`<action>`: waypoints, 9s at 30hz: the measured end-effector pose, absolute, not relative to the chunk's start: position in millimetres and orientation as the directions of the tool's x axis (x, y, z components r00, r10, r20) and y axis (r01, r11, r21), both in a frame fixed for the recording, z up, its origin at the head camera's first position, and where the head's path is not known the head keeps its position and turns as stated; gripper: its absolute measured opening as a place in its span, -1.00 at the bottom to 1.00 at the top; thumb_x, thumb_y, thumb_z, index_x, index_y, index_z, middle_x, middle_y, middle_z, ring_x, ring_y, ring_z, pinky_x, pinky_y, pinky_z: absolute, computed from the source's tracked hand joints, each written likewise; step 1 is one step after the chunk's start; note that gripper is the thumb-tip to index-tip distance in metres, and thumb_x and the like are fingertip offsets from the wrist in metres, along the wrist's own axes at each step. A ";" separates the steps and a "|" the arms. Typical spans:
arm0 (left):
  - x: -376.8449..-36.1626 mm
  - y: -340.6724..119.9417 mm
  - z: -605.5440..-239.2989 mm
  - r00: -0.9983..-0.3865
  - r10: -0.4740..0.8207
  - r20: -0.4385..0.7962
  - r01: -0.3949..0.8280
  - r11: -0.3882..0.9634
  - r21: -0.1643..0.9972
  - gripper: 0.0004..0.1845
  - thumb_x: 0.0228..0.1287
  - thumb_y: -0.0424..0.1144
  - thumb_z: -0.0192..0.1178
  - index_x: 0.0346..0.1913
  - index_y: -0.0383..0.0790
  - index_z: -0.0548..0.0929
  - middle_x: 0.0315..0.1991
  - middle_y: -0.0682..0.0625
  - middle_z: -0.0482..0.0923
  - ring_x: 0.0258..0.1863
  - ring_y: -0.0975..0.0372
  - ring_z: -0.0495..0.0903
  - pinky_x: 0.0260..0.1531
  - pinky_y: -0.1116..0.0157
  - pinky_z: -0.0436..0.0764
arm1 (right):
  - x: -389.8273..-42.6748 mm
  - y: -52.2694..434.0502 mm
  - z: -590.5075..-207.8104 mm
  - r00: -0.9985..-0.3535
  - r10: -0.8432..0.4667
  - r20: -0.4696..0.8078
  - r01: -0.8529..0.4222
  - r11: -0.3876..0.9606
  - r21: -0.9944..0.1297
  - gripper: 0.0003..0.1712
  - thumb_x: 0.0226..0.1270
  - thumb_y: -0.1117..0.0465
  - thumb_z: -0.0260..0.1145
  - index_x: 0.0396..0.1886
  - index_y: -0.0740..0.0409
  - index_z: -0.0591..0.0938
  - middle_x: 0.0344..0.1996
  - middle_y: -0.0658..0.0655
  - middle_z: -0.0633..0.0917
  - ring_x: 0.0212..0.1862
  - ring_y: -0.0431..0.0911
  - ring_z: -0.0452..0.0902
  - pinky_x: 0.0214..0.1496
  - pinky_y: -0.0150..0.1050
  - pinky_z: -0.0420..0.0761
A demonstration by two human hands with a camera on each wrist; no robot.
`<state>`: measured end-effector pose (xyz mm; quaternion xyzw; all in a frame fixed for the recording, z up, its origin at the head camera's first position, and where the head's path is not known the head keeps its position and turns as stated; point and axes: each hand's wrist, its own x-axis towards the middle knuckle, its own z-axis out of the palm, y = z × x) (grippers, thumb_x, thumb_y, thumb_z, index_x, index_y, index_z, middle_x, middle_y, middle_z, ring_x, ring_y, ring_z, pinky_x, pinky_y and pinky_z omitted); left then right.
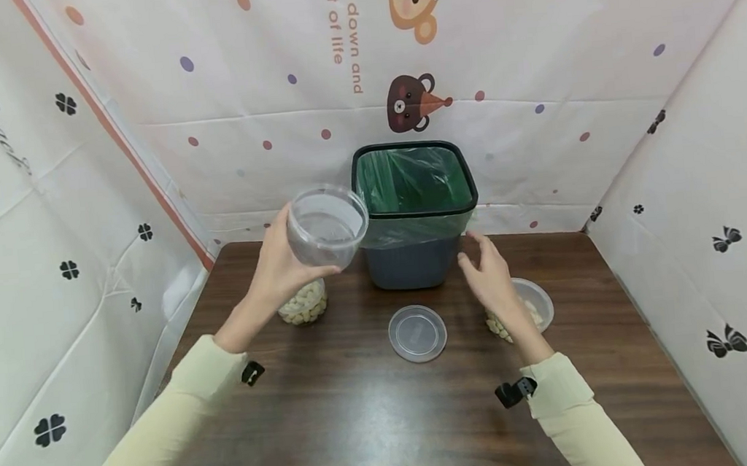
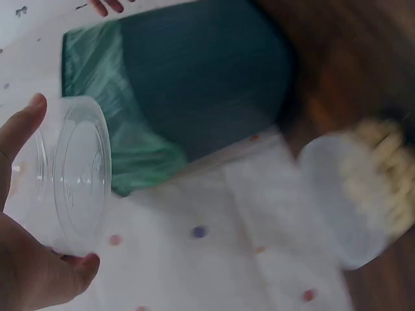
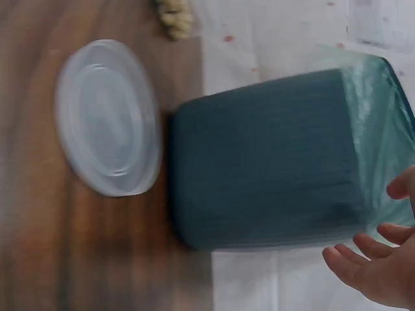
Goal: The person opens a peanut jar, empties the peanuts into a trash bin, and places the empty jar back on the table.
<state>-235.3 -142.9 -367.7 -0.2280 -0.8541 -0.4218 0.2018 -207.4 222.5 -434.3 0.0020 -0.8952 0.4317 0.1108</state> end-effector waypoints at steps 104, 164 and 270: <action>-207.2 -208.4 -541.0 -0.995 -0.058 0.085 0.022 0.692 0.721 0.37 -0.03 0.04 0.60 0.59 -0.43 -0.15 0.55 -0.47 -0.10 0.53 -0.33 -0.11 0.43 -0.31 0.05 | -201.8 87.5 -455.1 -0.898 -0.426 0.113 -0.433 0.805 -0.405 -0.21 0.53 -0.15 0.16 0.62 0.01 0.21 0.58 0.21 0.17 0.52 0.24 0.12 0.50 0.20 0.24; -241.9 -182.2 -516.2 -0.960 -0.064 0.271 0.235 0.334 0.913 0.31 -0.36 -0.20 0.76 0.48 -0.19 0.09 0.37 -0.21 0.29 0.28 -0.02 0.38 0.31 -0.05 0.34 | -201.1 50.1 -438.0 -0.891 -0.417 0.179 -0.452 0.788 -0.419 -0.22 0.49 -0.16 0.20 0.58 0.01 0.27 0.55 0.17 0.21 0.55 0.23 0.05 0.52 0.19 0.21; -194.8 -97.1 -421.3 -0.618 0.447 0.647 0.771 0.504 0.388 0.37 -0.65 -0.20 0.77 0.41 -0.46 0.22 0.33 -0.32 0.35 0.35 -0.12 0.30 0.44 -0.07 0.19 | -169.8 134.5 -406.7 -0.703 -0.487 0.519 -0.711 0.456 -0.535 0.22 -0.12 0.14 0.70 0.51 0.04 0.18 0.55 0.31 0.05 0.57 0.19 -0.03 0.35 0.26 0.41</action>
